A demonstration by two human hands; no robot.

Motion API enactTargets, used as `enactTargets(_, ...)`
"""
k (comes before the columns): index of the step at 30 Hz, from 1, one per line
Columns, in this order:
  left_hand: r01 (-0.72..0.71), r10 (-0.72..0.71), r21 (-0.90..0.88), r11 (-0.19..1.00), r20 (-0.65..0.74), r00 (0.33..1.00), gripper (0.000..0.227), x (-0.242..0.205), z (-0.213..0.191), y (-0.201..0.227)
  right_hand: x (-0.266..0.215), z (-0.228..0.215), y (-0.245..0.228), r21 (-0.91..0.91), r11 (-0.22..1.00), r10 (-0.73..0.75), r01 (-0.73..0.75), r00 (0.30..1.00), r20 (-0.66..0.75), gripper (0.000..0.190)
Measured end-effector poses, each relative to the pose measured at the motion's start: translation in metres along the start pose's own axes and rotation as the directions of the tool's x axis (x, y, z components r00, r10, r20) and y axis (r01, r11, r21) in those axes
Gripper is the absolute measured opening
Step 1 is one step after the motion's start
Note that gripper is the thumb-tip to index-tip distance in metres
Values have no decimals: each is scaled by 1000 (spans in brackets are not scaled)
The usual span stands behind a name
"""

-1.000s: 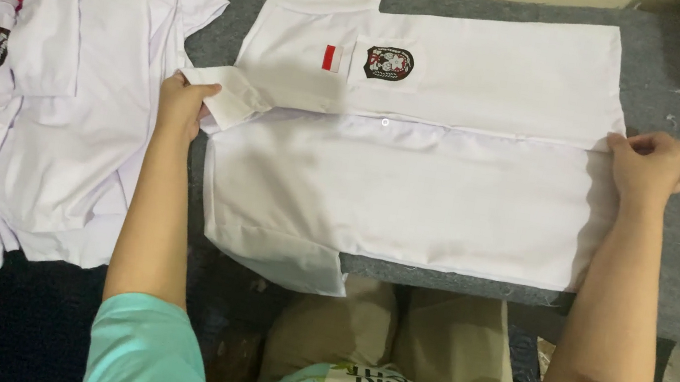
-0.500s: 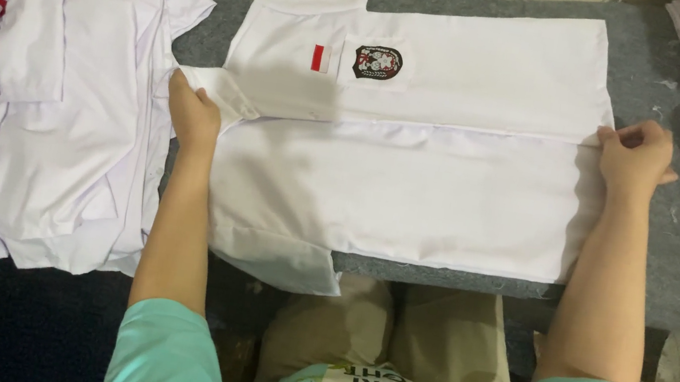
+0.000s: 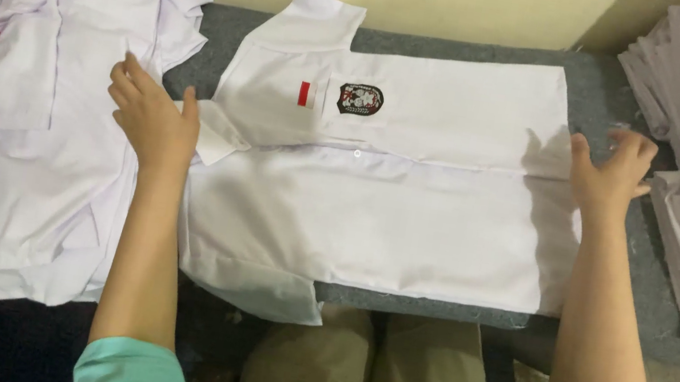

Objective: Folding a white collared shirt on a work table in a factory setting.

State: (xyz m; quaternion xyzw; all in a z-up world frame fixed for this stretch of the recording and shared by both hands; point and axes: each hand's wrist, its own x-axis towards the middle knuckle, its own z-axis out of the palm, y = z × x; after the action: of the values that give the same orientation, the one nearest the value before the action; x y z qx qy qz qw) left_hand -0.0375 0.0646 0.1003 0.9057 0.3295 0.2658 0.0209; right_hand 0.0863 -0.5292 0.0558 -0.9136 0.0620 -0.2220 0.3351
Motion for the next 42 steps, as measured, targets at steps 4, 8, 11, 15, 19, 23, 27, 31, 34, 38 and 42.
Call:
enactTargets(4,-330,272,-311,891,-216,938,70,19,7,60,36,10,-40,-19,983,-179,180,982,68,42)
enactTargets(8,-301,321,-299,905,17,947,62,48,83,115,84,60,-47,-148,980,-115,135,984,140,44)
enactTargets(11,-114,180,-244,963,272,945,68,82,162,118,108,86,-44,-244,969,13,24,989,150,48)
enactTargets(15,-12,51,-122,992,323,945,63,99,182,100,137,109,-20,-340,938,110,-64,987,121,52)
enactTargets(19,-72,95,-137,988,166,981,44,116,209,82,147,121,-3,-217,968,159,-127,978,137,51)
enactTargets(23,-40,98,-235,971,238,966,31,111,179,89,145,139,15,-127,991,53,-44,997,61,32)
enactTargets(27,-17,84,-267,964,240,967,28,107,168,86,147,150,31,-135,991,15,-7,998,58,24)
enactTargets(31,-25,83,-267,963,209,974,27,110,175,85,151,146,25,-155,988,-3,11,999,52,23)
enactTargets(34,-88,132,-187,978,241,962,28,122,199,78,150,146,18,-172,985,-14,26,997,75,20)
enactTargets(38,-179,173,-10,984,307,936,56,122,194,85,167,155,48,-268,962,-27,56,993,112,25)
enactTargets(42,-457,459,-176,872,-30,888,50,62,137,120,89,101,-82,-292,951,-70,101,991,115,46)
